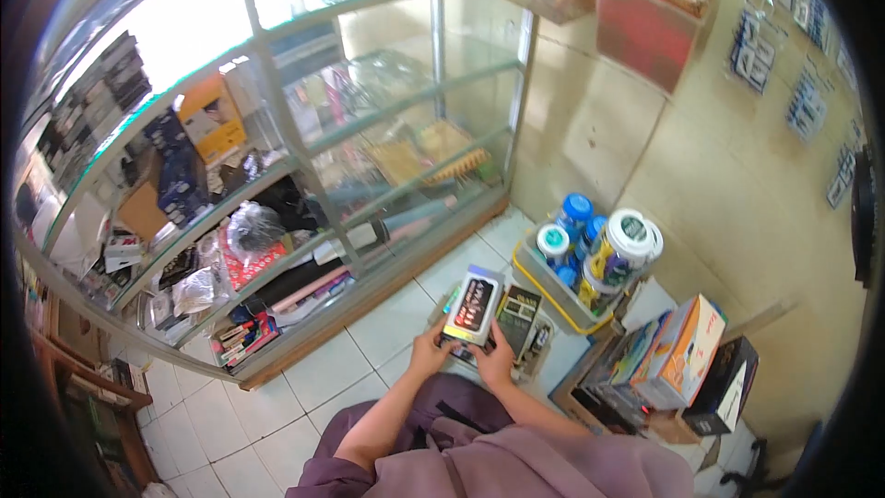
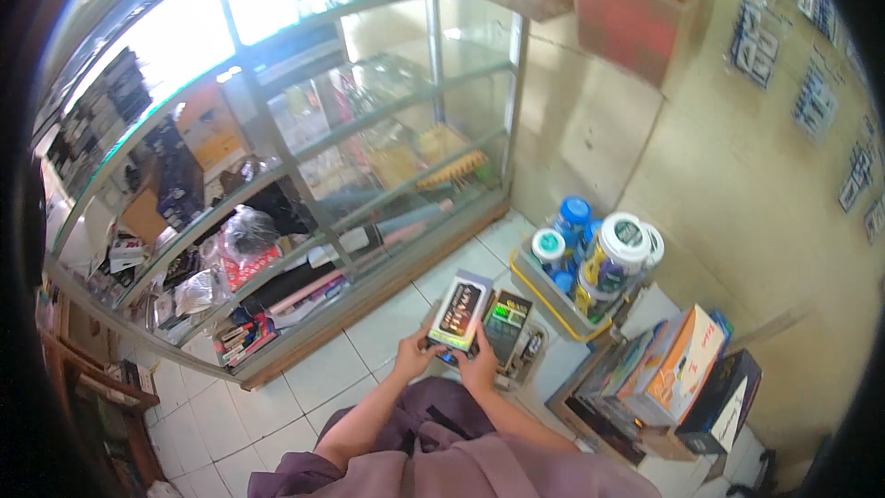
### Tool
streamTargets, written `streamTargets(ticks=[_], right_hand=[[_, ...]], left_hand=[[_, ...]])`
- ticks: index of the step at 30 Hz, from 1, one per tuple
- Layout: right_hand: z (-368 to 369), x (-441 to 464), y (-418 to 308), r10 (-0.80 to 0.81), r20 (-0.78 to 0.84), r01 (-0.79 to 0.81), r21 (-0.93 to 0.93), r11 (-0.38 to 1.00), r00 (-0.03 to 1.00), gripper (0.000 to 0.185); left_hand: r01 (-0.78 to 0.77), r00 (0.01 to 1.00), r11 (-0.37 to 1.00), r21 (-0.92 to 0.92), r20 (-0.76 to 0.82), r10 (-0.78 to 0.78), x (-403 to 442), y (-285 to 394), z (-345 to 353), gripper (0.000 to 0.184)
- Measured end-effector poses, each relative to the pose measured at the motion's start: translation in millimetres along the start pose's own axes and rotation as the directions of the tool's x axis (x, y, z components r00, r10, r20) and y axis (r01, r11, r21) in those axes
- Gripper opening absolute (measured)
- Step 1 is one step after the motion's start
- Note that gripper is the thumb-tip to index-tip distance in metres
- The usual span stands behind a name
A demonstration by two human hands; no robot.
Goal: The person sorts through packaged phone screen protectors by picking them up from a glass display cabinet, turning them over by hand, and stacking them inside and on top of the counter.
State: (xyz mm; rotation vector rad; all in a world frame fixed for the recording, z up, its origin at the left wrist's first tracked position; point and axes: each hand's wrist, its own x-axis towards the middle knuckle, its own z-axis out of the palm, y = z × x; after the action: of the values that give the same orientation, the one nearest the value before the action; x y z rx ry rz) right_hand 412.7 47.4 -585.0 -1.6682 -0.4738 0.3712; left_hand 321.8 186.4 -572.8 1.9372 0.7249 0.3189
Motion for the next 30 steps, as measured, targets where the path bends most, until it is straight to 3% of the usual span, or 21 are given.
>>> streamTargets(ticks=[2,4,6,7,10,12,14,15,16,18,20,22,24,26,27,28,29,30], right_hand=[[-3,2,-11,0.047,0.025,-0.048,0.043,0.998,0.999,0.087],[-4,3,-13,-0.002,0.053,-0.003,0.095,0.995,0.999,0.085],[-8,4,-24,-0.013,0.102,0.014,-0.015,1.000,0.995,0.083],[-8,1,-37,-0.027,0.119,0.035,-0.067,0.997,0.993,0.081],[-4,-7,-81,-0.059,0.208,0.050,0.050,0.997,0.976,0.081],[7,-7,-97,-0.153,0.239,0.140,0.073,0.987,0.959,0.081],[19,-8,-136,-0.250,0.359,0.222,0.118,0.968,0.899,0.080],[31,-10,-155,-0.269,0.357,0.213,0.188,0.959,0.894,0.080],[41,-9,-170,-0.346,0.342,0.322,0.126,0.938,0.874,0.081],[65,-4,-192,-0.438,0.364,0.406,0.165,0.899,0.822,0.082],[81,-12,-241,-0.441,0.422,0.400,0.188,0.897,0.792,0.081],[96,-21,-284,-0.455,0.467,0.388,0.238,0.890,0.758,0.081],[111,-18,-314,-0.528,0.477,0.481,0.229,0.846,0.702,0.080],[131,-7,-336,-0.725,0.363,0.670,0.287,0.685,0.586,0.079],[141,-2,-351,-0.777,0.323,0.691,0.357,0.629,0.540,0.079],[142,-3,-374,-0.755,0.367,0.669,0.353,0.654,0.544,0.079],[142,-4,-398,-0.774,0.370,0.689,0.360,0.629,0.513,0.078],[143,-4,-420,-0.792,0.372,0.708,0.366,0.604,0.484,0.077]], left_hand=[[-0.114,0.992,0.989,-0.092,-0.072,0.108,1,-13,5,0.070],[-0.084,0.994,0.991,-0.100,-0.075,0.077,-4,-12,2,0.069],[-0.223,0.965,0.944,-0.242,-0.192,0.179,-3,-33,14,0.068],[-0.206,0.970,0.941,-0.267,-0.184,0.160,-9,-26,7,0.068],[-0.279,0.929,0.941,-0.190,-0.301,0.215,-32,3,-22,0.068],[-0.197,0.933,0.975,-0.100,-0.325,0.156,-50,27,-55,0.069],[-0.252,0.881,0.968,-0.002,-0.414,0.229,-70,55,-93,0.071],[-0.322,0.821,0.947,-0.005,-0.499,0.276,-82,76,-111,0.071],[-0.318,0.811,0.948,0.008,-0.516,0.276,-92,90,-129,0.071],[-0.140,0.804,0.989,0.041,-0.578,0.138,-108,109,-163,0.068],[-0.372,0.628,0.921,0.117,-0.699,0.343,-112,117,-191,0.066],[-0.354,0.609,0.927,0.123,-0.722,0.329,-127,141,-221,0.066],[-0.371,0.531,0.915,0.160,-0.771,0.351,-133,154,-248,0.066],[-0.434,0.454,0.864,0.257,-0.765,0.456,-145,185,-274,0.065],[-0.454,0.421,0.849,0.270,-0.775,0.472,-142,190,-287,0.065],[-0.475,0.386,0.833,0.284,-0.783,0.487,-142,203,-301,0.065],[-0.401,0.379,0.845,0.354,-0.775,0.505,-145,215,-315,0.063],[-0.447,0.346,0.819,0.359,-0.775,0.529,-148,234,-325,0.061]])
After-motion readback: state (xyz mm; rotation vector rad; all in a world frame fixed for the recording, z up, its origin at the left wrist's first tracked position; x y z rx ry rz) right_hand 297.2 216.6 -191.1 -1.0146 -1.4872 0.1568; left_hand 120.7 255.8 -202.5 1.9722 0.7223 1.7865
